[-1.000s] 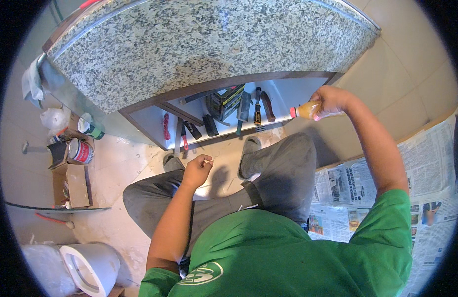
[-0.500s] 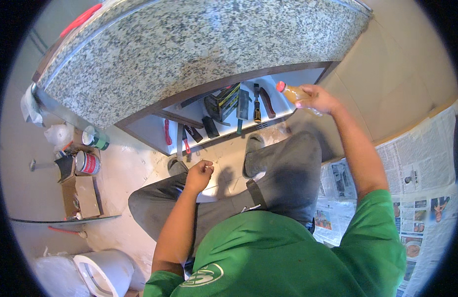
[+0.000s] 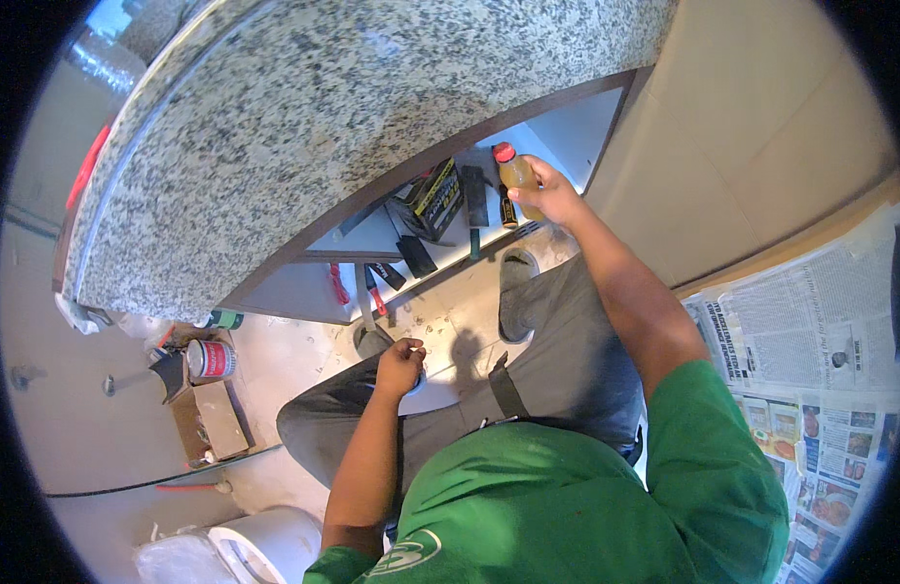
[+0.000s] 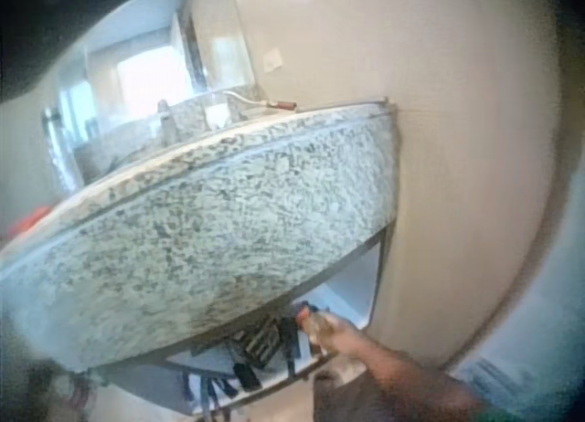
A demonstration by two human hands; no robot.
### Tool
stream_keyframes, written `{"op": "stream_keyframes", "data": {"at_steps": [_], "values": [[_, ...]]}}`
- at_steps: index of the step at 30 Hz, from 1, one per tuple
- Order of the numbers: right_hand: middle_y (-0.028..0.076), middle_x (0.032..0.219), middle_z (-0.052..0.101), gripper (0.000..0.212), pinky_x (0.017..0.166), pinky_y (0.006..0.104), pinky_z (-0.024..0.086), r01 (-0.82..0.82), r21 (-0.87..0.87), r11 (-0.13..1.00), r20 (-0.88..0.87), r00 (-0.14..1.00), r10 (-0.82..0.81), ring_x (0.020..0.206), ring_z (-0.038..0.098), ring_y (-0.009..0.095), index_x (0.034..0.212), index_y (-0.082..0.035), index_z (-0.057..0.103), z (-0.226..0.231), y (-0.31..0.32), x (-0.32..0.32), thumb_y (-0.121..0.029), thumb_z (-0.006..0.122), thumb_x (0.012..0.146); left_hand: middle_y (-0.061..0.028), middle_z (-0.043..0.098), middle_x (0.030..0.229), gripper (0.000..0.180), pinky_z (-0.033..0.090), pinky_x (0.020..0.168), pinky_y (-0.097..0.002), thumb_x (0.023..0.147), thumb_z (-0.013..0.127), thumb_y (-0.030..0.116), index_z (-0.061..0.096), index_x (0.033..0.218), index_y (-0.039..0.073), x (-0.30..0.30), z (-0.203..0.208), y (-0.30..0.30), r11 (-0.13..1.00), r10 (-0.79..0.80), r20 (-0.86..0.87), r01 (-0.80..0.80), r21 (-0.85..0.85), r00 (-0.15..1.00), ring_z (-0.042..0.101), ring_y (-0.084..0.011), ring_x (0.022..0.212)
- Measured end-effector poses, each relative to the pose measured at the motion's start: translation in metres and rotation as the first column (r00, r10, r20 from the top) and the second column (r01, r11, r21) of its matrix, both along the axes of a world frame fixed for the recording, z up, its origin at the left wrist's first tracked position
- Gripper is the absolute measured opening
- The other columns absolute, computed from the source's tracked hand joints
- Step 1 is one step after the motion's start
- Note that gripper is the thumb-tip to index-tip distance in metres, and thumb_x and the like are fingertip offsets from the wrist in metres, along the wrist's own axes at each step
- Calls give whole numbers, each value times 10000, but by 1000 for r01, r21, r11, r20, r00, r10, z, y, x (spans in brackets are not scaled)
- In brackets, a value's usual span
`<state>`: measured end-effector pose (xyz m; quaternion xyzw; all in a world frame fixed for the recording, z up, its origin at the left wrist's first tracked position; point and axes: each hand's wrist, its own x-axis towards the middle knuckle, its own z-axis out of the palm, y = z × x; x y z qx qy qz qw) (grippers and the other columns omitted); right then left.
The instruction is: The person sits on the floor and uses a yellow spray bottle to apply liquid to the interior surfaces of an open vanity cabinet. They wipe the sprayed areas with their hand and then place the bottle inside the cabinet.
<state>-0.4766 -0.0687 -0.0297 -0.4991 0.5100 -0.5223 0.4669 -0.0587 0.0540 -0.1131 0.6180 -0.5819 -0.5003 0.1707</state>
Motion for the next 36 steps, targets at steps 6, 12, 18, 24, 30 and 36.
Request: {"op": "stream_keyframes", "data": {"at_steps": [6, 12, 18, 24, 30, 36], "values": [[27, 1135, 655, 521, 958, 323, 466, -50, 2, 999, 93, 994, 50, 1072, 592, 131, 1320, -69, 558, -4, -12, 5, -107, 782, 851, -72, 681, 782, 224, 494, 622, -274, 931, 669, 124, 662, 1104, -19, 9, -13, 1, 999, -7, -20, 8, 46, 1000, 612, -115, 653], [63, 1190, 669, 555, 960, 330, 472, -50, 22, 999, 110, 993, 47, 1072, 609, 153, 1316, -45, 565, -15, -28, 1, -137, 813, 827, -55, 683, 792, 222, 498, 627, -268, 943, 653, 112, 650, 1109, -35, -3, -6, -3, 997, -5, -14, 6, 74, 1000, 611, -110, 656], [88, 1247, 657, 605, 1008, 331, 458, -99, -28, 995, 146, 984, 102, 1131, 605, 176, 1350, -39, 551, -9, -32, 9, -163, 819, 822, -49, 675, 789, 206, 490, 619, -271, 945, 648, 107, 643, 1093, -37, 7, -18, 0, 997, 19, -56, -15, 80, 998, 602, -105, 651], [88, 1286, 633, 688, 1046, 347, 435, -98, -8, 995, 96, 991, 98, 1177, 583, 188, 1431, -48, 487, -6, -34, 11, -145, 806, 829, -64, 689, 808, 208, 498, 630, -278, 941, 640, 118, 649, 1094, -23, 3, -12, -1, 997, -2, -28, 4, 78, 1000, 618, -116, 665], [85, 1315, 617, 698, 1065, 350, 419, -150, -4, 989, 108, 983, 150, 1210, 568, 195, 1445, -28, 467, 7, -32, 17, -138, 793, 838, -85, 703, 825, 247, 520, 675, -285, 923, 654, 159, 658, 1092, -21, 6, -15, -1, 997, -42, 56, 38, 72, 998, 655, -135, 707], [78, 1314, 622, 653, 1067, 337, 417, -179, -23, 984, 105, 978, 180, 1200, 572, 179, 1415, -24, 492, -5, -46, 26, -131, 788, 843, -85, 703, 827, 238, 519, 670, -284, 924, 646, 145, 653, 1086, -29, 9, -21, -1, 996, -53, 45, 50, 71, 998, 653, -134, 702]]}}
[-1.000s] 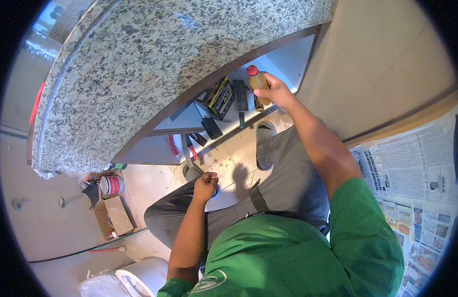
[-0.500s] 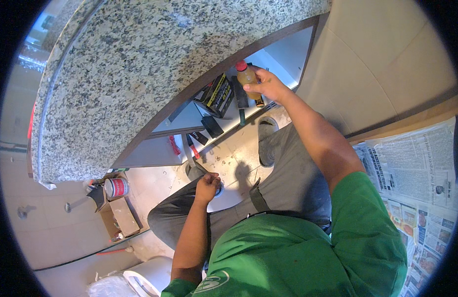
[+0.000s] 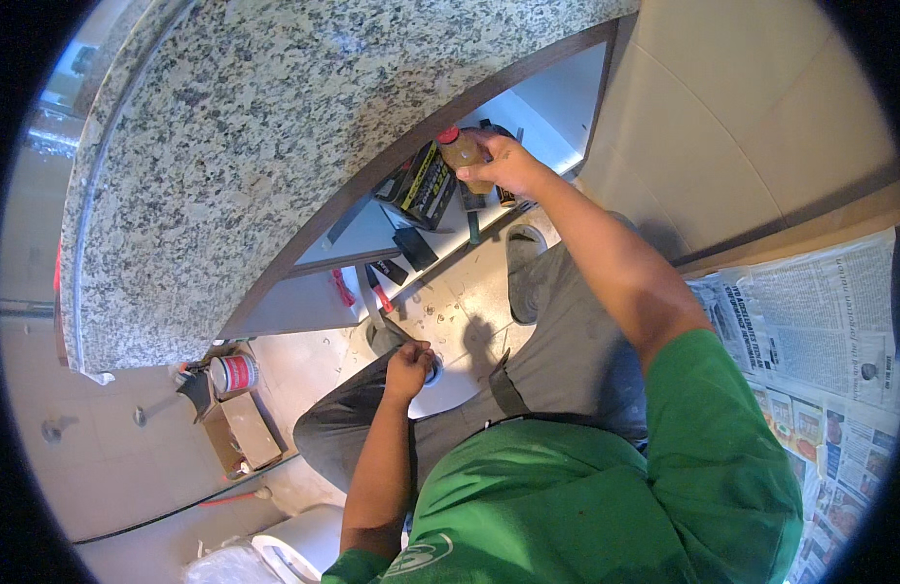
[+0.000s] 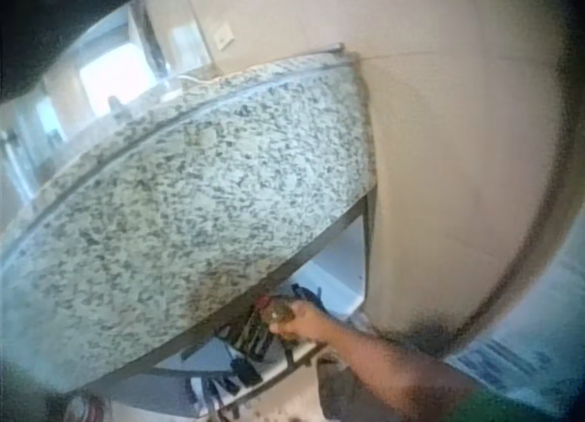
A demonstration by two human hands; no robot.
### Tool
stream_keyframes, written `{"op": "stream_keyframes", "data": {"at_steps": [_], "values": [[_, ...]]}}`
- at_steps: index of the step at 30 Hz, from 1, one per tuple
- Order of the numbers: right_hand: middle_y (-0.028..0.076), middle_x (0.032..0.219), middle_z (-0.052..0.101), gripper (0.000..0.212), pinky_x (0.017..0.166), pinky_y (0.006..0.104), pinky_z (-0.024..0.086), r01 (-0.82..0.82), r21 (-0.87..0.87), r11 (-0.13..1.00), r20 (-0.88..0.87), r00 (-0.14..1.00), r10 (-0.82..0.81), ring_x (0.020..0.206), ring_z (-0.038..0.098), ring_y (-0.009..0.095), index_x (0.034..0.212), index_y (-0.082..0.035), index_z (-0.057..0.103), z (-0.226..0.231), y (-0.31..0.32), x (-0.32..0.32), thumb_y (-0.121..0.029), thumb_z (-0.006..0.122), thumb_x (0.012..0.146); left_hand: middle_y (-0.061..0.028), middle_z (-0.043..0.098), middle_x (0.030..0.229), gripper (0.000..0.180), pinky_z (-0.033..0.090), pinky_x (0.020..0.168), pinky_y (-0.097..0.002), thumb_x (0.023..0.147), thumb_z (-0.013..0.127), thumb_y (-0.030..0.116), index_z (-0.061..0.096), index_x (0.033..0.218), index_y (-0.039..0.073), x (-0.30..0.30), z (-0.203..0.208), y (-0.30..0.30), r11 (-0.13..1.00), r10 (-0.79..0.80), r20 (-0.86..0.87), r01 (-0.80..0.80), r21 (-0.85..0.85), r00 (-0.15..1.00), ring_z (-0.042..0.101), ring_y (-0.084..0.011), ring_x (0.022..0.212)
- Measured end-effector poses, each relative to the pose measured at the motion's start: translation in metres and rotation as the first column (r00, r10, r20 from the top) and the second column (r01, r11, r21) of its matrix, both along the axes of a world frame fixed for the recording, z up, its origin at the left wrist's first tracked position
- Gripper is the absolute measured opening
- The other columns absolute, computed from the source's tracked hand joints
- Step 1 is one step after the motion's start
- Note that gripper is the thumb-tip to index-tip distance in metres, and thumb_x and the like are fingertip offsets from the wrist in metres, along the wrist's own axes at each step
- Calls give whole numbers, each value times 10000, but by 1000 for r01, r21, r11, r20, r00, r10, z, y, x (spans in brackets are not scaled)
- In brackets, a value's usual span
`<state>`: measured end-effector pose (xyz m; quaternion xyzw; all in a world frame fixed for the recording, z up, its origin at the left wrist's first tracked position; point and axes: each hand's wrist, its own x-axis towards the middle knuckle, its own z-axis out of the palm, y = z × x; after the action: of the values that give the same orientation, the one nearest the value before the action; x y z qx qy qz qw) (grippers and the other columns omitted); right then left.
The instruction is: The person sits on the floor and uses a yellow spray bottle to apply liquid to the interior surfaces of an open vanity cabinet. They wipe the sprayed areas with their hand and then place the bottle inside the cabinet.
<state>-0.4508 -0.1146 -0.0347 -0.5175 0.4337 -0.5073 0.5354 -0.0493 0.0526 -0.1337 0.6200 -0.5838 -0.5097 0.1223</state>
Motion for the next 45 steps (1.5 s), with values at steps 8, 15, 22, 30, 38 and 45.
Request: {"op": "stream_keyframes", "data": {"at_steps": [8, 15, 22, 30, 38, 45], "values": [[82, 1255, 662, 658, 1000, 324, 468, 66, 11, 998, 91, 994, -67, 1117, 617, 173, 1391, -57, 540, -2, -1, -11, -123, 822, 800, -62, 696, 835, 194, 510, 663, -265, 922, 649, 97, 644, 1076, -21, -1, -3, 0, 1000, 20, -25, -19, 24, 999, 642, -125, 705], [80, 1225, 680, 656, 995, 312, 462, -9, -7, 1000, -99, 995, 9, 1104, 616, 169, 1402, -58, 531, 12, -2, 7, -121, 810, 812, -53, 682, 798, 181, 505, 644, -275, 933, 662, 129, 653, 1048, -10, 2, -6, 5, 999, 47, -103, -46, 12, 994, 632, -127, 682], [90, 1257, 664, 656, 1021, 329, 451, 69, -63, 996, 75, 995, -64, 1131, 609, 178, 1393, -45, 537, -4, -6, -10, -109, 813, 801, -56, 673, 797, 167, 498, 635, -268, 941, 640, 92, 638, 1065, -21, -7, 4, 2, 998, 41, -14, -41, 52, 999, 621, -117, 679], [87, 1256, 665, 645, 1006, 328, 463, 121, -63, 991, 34, 992, -119, 1113, 617, 184, 1384, -44, 547, -5, -7, -12, -91, 809, 796, -42, 658, 795, 176, 495, 644, -267, 942, 631, 74, 630, 1091, -19, -17, 17, -1, 998, -47, 61, 44, 49, 997, 614, -118, 685], [79, 1237, 668, 615, 993, 333, 471, 127, -80, 989, 32, 992, -124, 1106, 612, 176, 1375, -45, 555, -15, -14, -15, -67, 794, 809, -47, 670, 861, 237, 516, 682, -284, 951, 669, 162, 638, 1106, -15, -6, 4, 0, 998, -3, 22, 2, 63, 1000, 631, -137, 738], [85, 1213, 679, 628, 961, 335, 491, 187, 0, 982, 82, 979, -186, 1078, 631, 178, 1367, -56, 561, -11, -7, -32, -110, 817, 796, -39, 665, 899, 261, 529, 713, -286, 950, 683, 174, 640, 1130, -10, -7, 8, 2, 994, 33, -79, -25, 110, 996, 632, -136, 772]]}}
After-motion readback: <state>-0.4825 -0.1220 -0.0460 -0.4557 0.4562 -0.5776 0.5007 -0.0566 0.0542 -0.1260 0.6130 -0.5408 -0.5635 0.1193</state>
